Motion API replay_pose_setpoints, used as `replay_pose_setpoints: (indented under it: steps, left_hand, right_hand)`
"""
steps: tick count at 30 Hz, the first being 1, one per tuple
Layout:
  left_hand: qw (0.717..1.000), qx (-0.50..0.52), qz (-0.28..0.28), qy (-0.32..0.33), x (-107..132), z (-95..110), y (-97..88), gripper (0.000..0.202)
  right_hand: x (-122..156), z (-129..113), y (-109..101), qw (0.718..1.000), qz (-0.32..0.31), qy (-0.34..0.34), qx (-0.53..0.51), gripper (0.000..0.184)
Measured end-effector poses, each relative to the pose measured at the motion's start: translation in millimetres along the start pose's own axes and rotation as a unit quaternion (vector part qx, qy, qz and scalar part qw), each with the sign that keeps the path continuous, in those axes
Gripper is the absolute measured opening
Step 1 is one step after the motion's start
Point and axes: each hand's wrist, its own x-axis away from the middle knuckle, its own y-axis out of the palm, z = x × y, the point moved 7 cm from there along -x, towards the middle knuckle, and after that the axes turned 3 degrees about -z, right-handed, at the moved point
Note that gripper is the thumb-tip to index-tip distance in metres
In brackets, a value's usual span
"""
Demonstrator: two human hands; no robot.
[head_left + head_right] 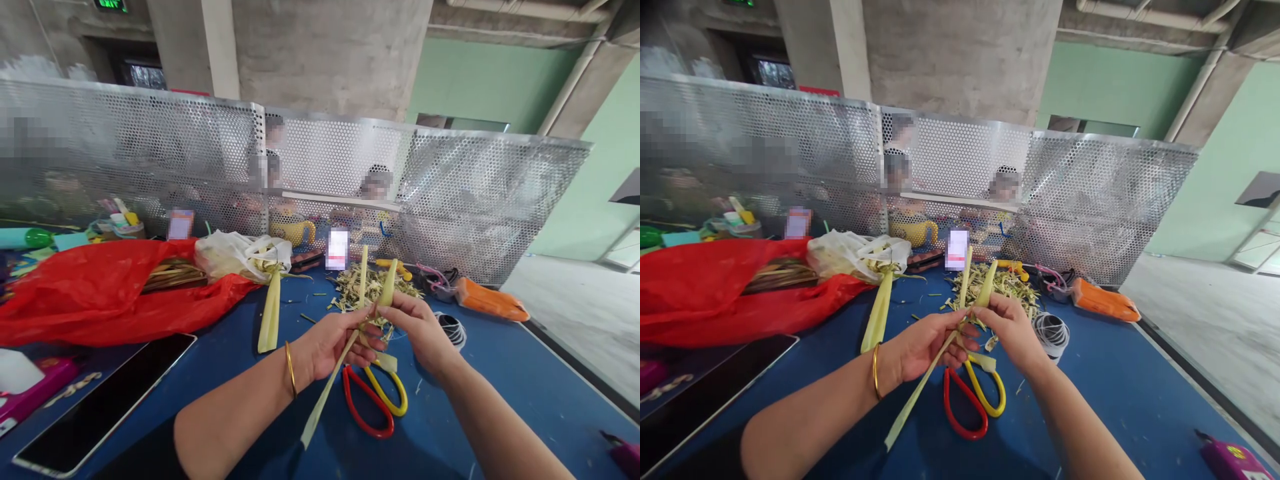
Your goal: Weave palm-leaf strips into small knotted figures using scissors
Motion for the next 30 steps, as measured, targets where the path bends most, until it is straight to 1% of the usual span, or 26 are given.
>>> replay_pose_setpoints:
  steps: [2,4,8,10,14,17,18,20,22,24,25,27,30]
  left_hand:
    - [1.000,0.011,0.018,0.006,-1.1,-1.3,-2.0,0.033]
    - [0.999,0.022,0.028,0.011,-1.2,-1.6,-2.3,0.031]
    - [0.998,0.052,0.022,0.002,-0.1,-0.7,-0.2,0.030]
    - [0.998,0.066,0.017,0.000,-0.1,0.2,0.2,0.032]
    - [0.997,0.072,0.030,0.006,-0.3,1.5,-2.1,0.033]
    - [0.997,0.071,0.032,0.016,0.6,2.4,-1.3,0.029]
    - [0.997,0.069,0.030,0.023,1.1,3.1,-0.7,0.027]
    - [0.997,0.059,0.028,0.045,1.9,5.4,0.1,0.024]
    - [0.996,0.037,0.040,0.073,2.9,8.1,-1.0,0.023]
    - [0.993,0.008,0.069,0.091,4.0,9.7,-3.8,0.020]
    - [0.992,-0.009,0.086,0.095,4.6,9.9,-5.2,0.019]
    - [0.988,-0.038,0.113,0.099,5.8,10.7,-6.8,0.019]
    - [0.986,-0.058,0.123,0.095,6.7,12.0,-7.0,0.020]
  right_hand:
    - [1.1,1.4,3.6,1.000,-0.010,0.004,0.019,0.018]
    - [1.5,3.0,3.3,0.999,-0.002,0.004,0.042,0.018]
    - [0.9,-1.0,-2.0,0.998,0.016,-0.029,0.054,0.019]
    - [0.6,-3.2,-1.7,0.999,-0.002,-0.035,0.033,0.020]
    - [0.8,-5.1,0.7,0.998,-0.046,-0.034,-0.037,0.019]
    - [-0.1,-3.2,-1.9,0.996,-0.047,-0.042,-0.066,0.019]
    - [-1.0,-0.6,-4.1,0.996,-0.033,-0.040,-0.071,0.019]
    - [-2.9,9.1,-10.8,0.996,0.026,-0.020,-0.080,0.022]
    - [-3.1,25.3,-16.7,0.990,0.100,0.031,-0.097,0.028]
    - [-1.8,42.7,-16.7,0.978,0.146,0.092,-0.114,0.035]
    - [-1.4,49.0,-15.1,0.975,0.154,0.113,-0.115,0.038]
    - [-1.7,54.2,-12.7,0.974,0.158,0.124,-0.101,0.041]
    - [-3.3,48.8,-14.6,0.980,0.161,0.093,-0.065,0.041]
